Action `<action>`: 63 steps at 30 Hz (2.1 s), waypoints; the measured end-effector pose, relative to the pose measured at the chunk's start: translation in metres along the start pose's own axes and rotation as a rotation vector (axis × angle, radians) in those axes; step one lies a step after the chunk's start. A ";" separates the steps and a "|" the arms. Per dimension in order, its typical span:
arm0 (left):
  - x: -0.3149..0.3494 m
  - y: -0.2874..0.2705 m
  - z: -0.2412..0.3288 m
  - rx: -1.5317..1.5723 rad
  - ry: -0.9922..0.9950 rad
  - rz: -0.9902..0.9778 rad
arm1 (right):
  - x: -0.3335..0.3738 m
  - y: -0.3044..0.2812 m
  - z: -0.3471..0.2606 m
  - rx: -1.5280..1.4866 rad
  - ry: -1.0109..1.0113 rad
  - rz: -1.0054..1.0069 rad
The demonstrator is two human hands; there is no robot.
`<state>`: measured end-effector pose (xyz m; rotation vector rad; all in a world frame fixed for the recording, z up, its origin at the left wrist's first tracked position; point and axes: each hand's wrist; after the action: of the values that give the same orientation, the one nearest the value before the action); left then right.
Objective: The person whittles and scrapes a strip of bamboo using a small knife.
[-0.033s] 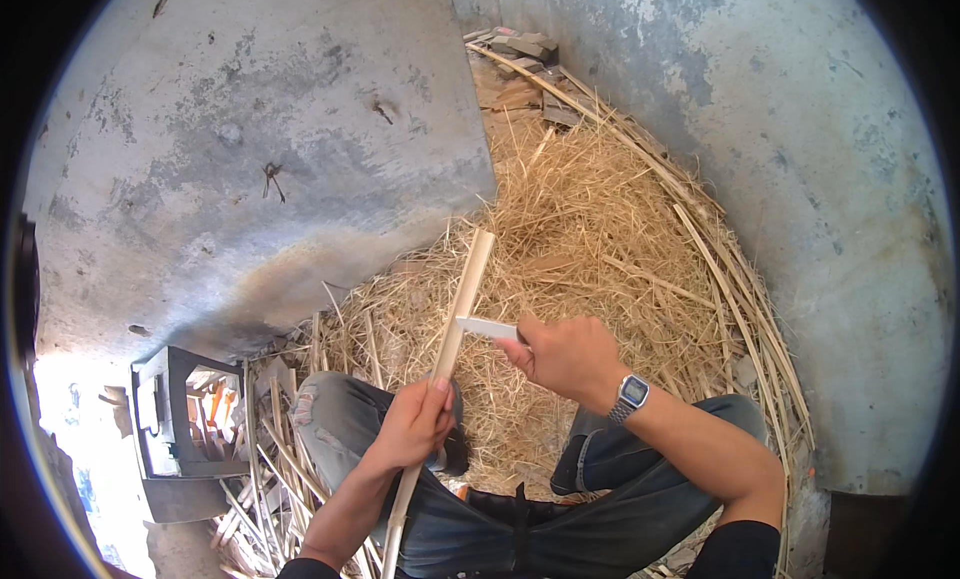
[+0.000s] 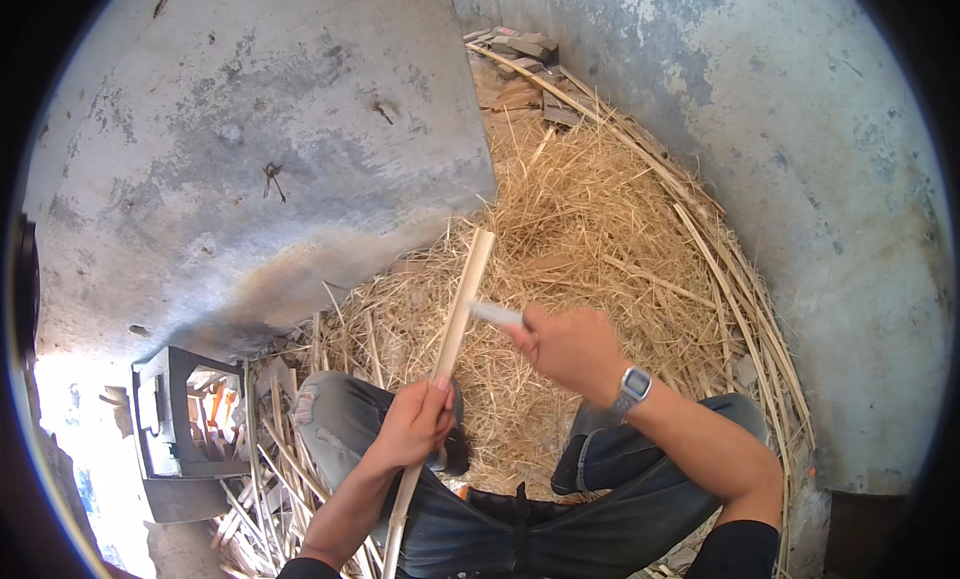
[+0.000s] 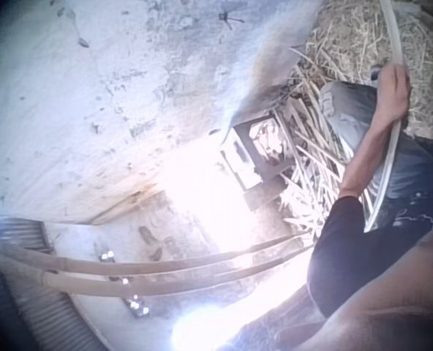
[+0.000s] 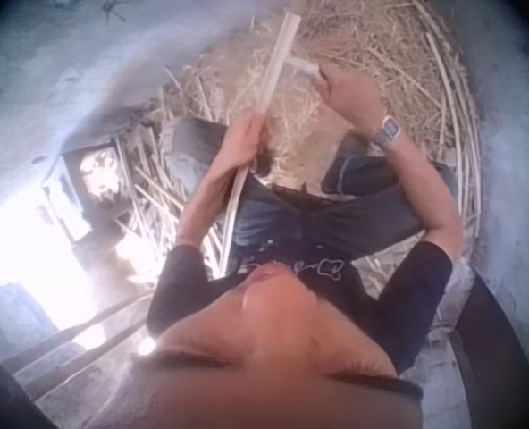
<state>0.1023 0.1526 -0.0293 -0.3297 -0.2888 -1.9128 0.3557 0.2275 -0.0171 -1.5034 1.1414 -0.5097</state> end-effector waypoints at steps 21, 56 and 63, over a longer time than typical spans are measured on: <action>0.002 0.006 0.006 0.103 -0.059 -0.097 | 0.006 -0.026 0.002 -0.282 0.145 -0.008; 0.004 -0.003 0.010 0.841 -0.357 -0.617 | -0.005 -0.026 0.045 -0.615 0.282 0.341; 0.007 0.002 0.021 0.808 -0.376 -0.492 | -0.006 -0.048 0.015 -0.534 0.119 0.420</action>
<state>0.1033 0.1531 -0.0073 -0.0630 -1.4494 -2.0064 0.3834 0.2357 0.0249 -1.6222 1.7304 0.0030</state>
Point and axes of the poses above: each hand's wrist, its own x-axis away from the middle knuckle, its own y-axis out of the palm, z = x × y, and after that the axes turned 1 degree about -y, right-handed
